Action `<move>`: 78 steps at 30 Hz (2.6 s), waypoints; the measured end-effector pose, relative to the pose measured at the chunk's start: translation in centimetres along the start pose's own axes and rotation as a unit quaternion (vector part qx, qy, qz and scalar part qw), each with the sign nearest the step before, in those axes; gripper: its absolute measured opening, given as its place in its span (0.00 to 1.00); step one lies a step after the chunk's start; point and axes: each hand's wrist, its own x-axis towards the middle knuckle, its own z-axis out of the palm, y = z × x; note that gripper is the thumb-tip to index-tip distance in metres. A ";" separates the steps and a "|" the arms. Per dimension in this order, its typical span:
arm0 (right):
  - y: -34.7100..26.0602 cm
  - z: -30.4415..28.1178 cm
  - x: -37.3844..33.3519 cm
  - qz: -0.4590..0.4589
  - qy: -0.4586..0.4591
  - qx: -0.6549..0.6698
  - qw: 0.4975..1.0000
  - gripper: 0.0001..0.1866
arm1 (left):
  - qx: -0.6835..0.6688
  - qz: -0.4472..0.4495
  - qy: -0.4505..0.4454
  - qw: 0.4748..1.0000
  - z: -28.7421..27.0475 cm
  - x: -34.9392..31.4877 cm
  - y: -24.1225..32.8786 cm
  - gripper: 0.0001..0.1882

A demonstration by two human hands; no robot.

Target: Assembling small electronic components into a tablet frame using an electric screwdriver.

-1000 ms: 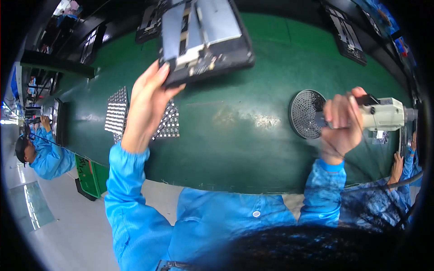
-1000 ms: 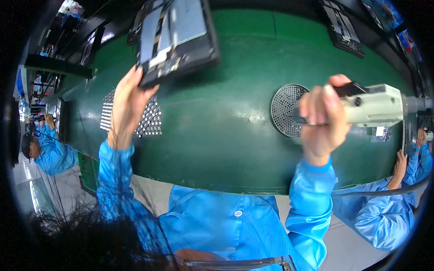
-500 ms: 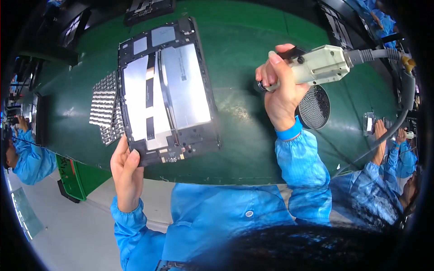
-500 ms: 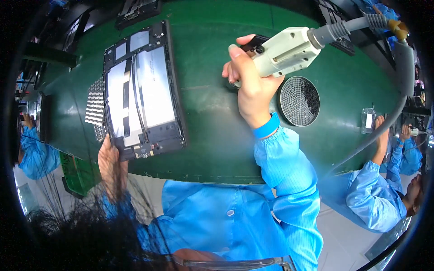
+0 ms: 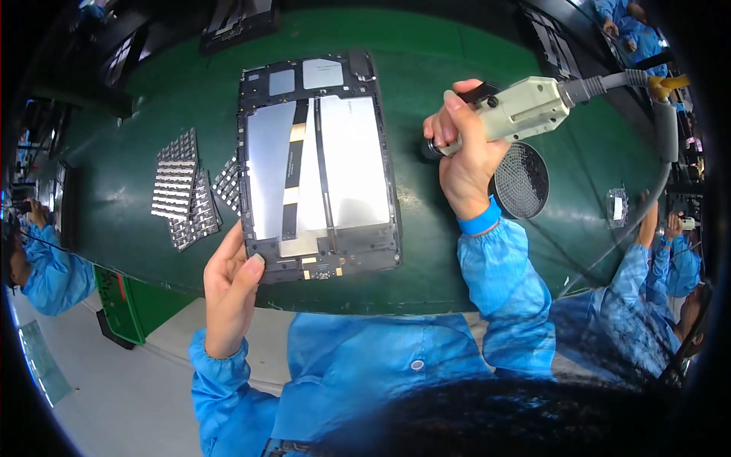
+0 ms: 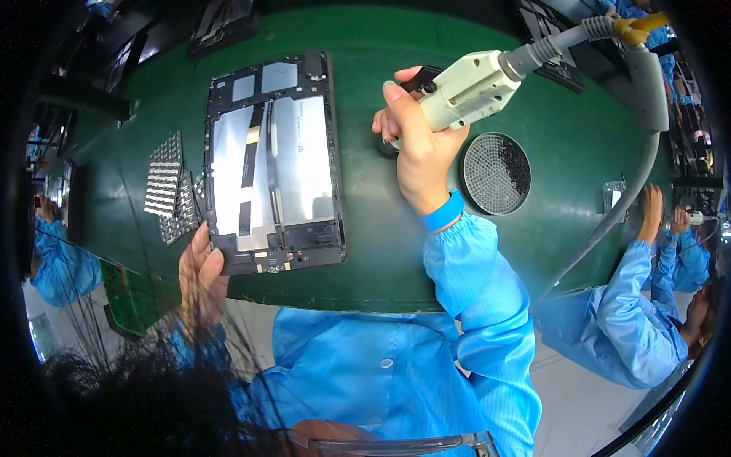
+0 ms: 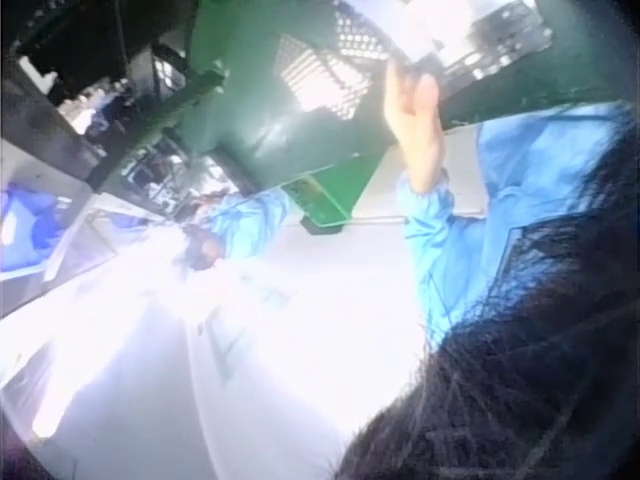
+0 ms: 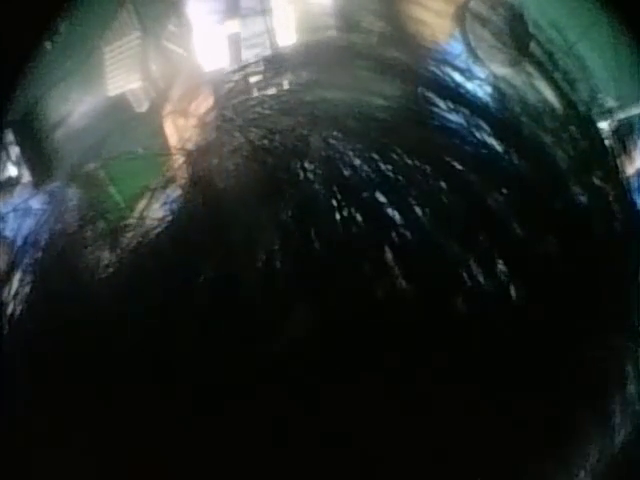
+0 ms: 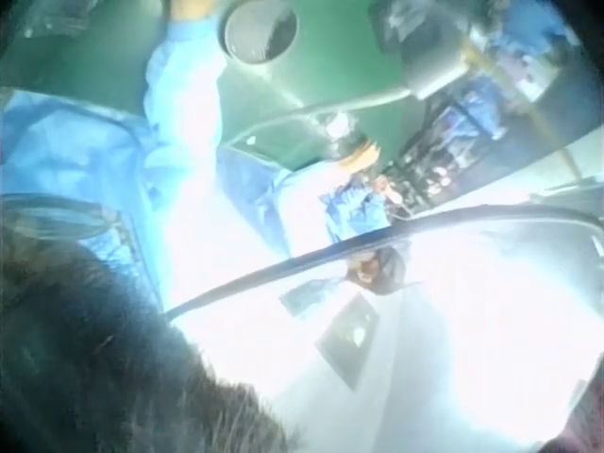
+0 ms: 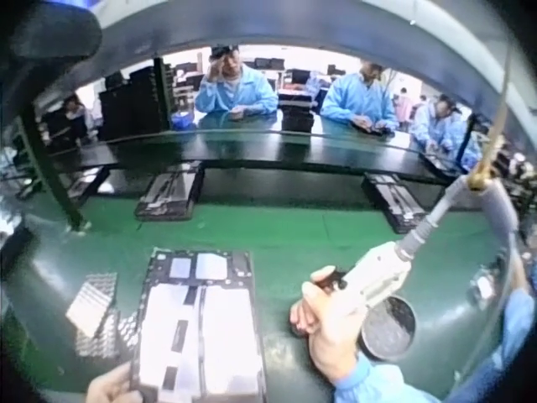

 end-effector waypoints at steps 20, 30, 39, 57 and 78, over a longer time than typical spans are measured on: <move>-9.1 -2.5 -1.1 -0.018 -0.050 0.149 0.987 0.11 | 0.482 0.313 -0.070 0.815 9.6 5.3 -2.0 0.21; -7.7 -1.8 -2.8 0.038 -0.174 0.202 0.963 0.12 | 0.462 0.427 -0.180 0.756 12.0 8.6 -2.0 0.10; -7.6 -1.7 -2.9 0.024 -0.190 0.194 0.962 0.12 | 0.424 0.418 -0.161 0.787 12.2 8.7 -3.0 0.08; -7.1 -1.5 -3.8 0.009 -0.202 0.118 0.972 0.14 | 0.479 0.368 -0.180 0.776 11.5 8.4 -2.1 0.14; -7.3 -5.6 -2.1 -0.042 -0.115 0.077 0.989 0.13 | 0.645 0.244 -0.126 0.713 -5.8 13.2 4.5 0.39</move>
